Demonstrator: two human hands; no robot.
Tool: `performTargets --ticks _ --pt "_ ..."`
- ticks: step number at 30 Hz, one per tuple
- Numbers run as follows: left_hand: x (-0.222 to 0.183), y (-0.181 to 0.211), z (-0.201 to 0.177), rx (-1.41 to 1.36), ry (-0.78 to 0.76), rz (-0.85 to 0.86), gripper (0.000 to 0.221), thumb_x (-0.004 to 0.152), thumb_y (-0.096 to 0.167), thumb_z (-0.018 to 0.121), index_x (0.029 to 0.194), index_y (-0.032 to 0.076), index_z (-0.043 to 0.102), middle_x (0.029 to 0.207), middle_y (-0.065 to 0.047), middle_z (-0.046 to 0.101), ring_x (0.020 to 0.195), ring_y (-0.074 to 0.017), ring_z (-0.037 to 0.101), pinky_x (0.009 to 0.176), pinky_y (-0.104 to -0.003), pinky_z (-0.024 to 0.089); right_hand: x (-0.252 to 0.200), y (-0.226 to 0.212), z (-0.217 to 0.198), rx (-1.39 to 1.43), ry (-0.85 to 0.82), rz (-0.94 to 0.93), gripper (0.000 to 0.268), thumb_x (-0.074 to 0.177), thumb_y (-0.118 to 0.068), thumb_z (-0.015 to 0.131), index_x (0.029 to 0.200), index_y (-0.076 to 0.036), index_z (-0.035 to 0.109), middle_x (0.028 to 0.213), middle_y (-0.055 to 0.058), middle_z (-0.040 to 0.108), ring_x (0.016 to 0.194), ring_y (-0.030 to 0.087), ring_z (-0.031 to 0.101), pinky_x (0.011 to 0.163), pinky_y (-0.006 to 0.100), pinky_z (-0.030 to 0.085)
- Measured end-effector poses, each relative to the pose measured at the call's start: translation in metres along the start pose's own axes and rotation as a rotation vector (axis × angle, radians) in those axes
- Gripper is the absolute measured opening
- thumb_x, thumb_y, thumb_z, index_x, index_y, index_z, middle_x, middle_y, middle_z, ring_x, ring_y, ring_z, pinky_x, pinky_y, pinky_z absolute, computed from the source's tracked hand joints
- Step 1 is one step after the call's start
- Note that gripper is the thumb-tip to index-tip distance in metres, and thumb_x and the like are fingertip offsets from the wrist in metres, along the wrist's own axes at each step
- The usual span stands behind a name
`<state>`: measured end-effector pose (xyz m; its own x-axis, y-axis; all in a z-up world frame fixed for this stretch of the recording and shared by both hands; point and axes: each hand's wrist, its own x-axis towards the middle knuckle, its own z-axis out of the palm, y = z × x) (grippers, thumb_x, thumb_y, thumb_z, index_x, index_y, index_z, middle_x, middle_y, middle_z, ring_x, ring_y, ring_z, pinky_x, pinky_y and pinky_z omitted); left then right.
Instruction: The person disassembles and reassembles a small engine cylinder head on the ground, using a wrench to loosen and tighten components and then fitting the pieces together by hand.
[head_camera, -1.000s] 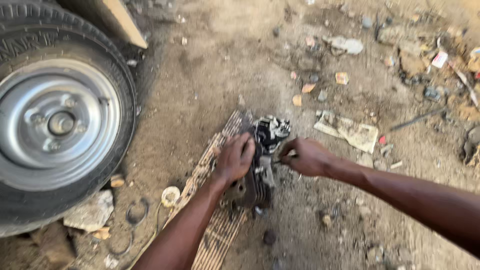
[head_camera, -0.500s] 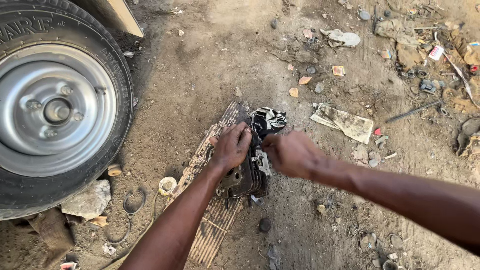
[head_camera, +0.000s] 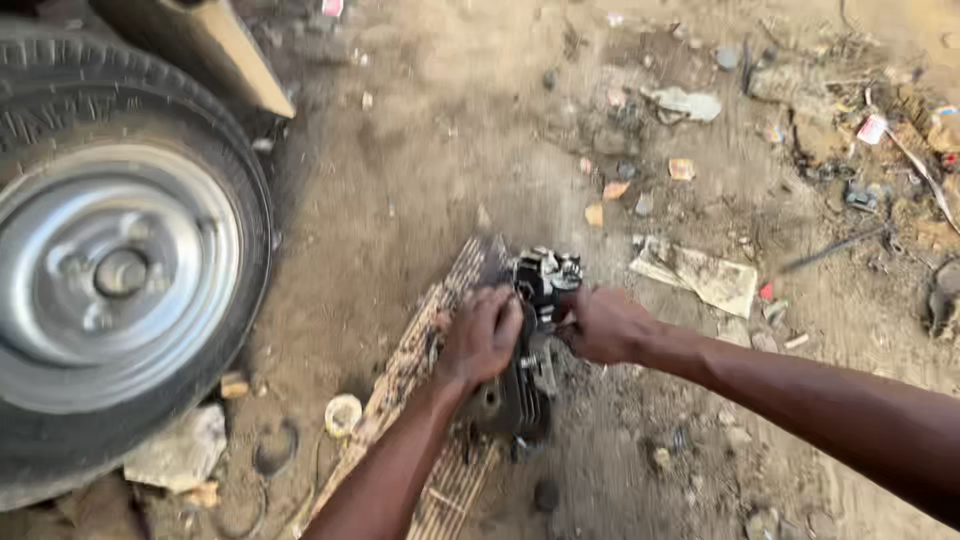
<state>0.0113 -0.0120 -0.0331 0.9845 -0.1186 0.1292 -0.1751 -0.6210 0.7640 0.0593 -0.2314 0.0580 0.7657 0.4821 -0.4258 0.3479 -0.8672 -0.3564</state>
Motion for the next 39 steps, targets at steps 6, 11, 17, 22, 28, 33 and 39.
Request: performTargets --ticks 6,11,17,22,28,33,39 --pt "-0.004 0.013 -0.01 0.017 -0.08 -0.062 0.05 0.101 0.041 0.042 0.124 0.004 0.067 0.125 -0.023 0.066 0.122 -0.0392 0.055 0.107 -0.063 0.035 -0.025 -0.023 -0.046 -0.143 -0.152 0.084 0.021 0.097 -0.029 0.066 0.113 -0.02 0.077 0.098 0.008 0.081 0.082 0.024 0.077 0.077 0.044 0.065" --pt "-0.006 0.035 -0.027 0.01 -0.137 -0.183 0.048 0.098 0.041 0.04 0.117 0.006 0.067 0.106 -0.016 0.067 0.104 -0.031 0.06 0.099 -0.061 0.039 -0.02 -0.016 -0.057 0.142 0.038 -0.165 0.02 0.078 -0.013 0.083 0.097 -0.011 0.081 0.097 0.006 0.081 0.083 0.015 0.079 0.08 0.034 0.063" --pt "-0.013 0.026 -0.047 -0.098 -0.073 -0.33 0.034 0.1 0.034 0.037 0.091 0.01 0.06 0.077 -0.005 0.054 0.076 -0.0237 0.057 0.098 -0.052 0.047 -0.015 -0.031 -0.077 0.623 0.128 -0.096 0.028 0.085 -0.01 0.076 0.112 -0.007 0.074 0.097 0.01 0.081 0.085 0.018 0.077 0.085 0.037 0.062" --pt "-0.027 0.006 -0.076 0.175 0.195 -0.087 0.024 0.101 0.028 0.045 0.089 0.01 0.056 0.078 -0.005 0.057 0.073 -0.0182 0.056 0.099 -0.053 0.041 -0.007 -0.05 -0.067 1.283 0.306 -0.069 0.018 0.091 -0.015 0.056 0.104 -0.009 0.067 0.084 0.004 0.068 0.081 0.017 0.066 0.077 0.037 0.055" --pt "-0.053 0.049 -0.086 -0.173 0.122 -0.53 0.015 0.092 0.028 0.046 0.092 0.013 0.05 0.078 -0.003 0.048 0.066 -0.0166 0.048 0.057 -0.041 0.047 0.017 -0.091 -0.03 1.85 0.26 -0.072 0.027 0.093 -0.031 0.039 0.071 -0.016 0.043 0.061 0.0 0.041 0.058 0.016 0.04 0.058 0.037 0.039" --pt "-0.063 0.043 -0.075 -0.219 0.312 -0.391 0.02 0.085 0.029 0.059 0.082 0.011 0.051 0.073 -0.005 0.054 0.061 -0.0173 0.049 0.049 -0.039 0.047 0.029 -0.093 -0.027 2.031 0.284 -0.089 0.024 0.09 -0.025 0.039 0.067 -0.021 0.036 0.054 -0.005 0.029 0.049 0.011 0.023 0.047 0.033 0.025" --pt "-0.073 0.029 -0.088 -0.493 0.289 -0.267 0.021 0.078 0.019 0.073 0.065 0.009 0.06 0.062 -0.008 0.065 0.056 -0.0163 0.066 0.057 -0.033 0.05 0.015 -0.101 -0.011 1.933 0.202 -0.126 0.023 0.09 -0.027 0.04 0.068 -0.02 0.035 0.053 -0.006 0.027 0.046 0.01 0.021 0.043 0.031 0.02"
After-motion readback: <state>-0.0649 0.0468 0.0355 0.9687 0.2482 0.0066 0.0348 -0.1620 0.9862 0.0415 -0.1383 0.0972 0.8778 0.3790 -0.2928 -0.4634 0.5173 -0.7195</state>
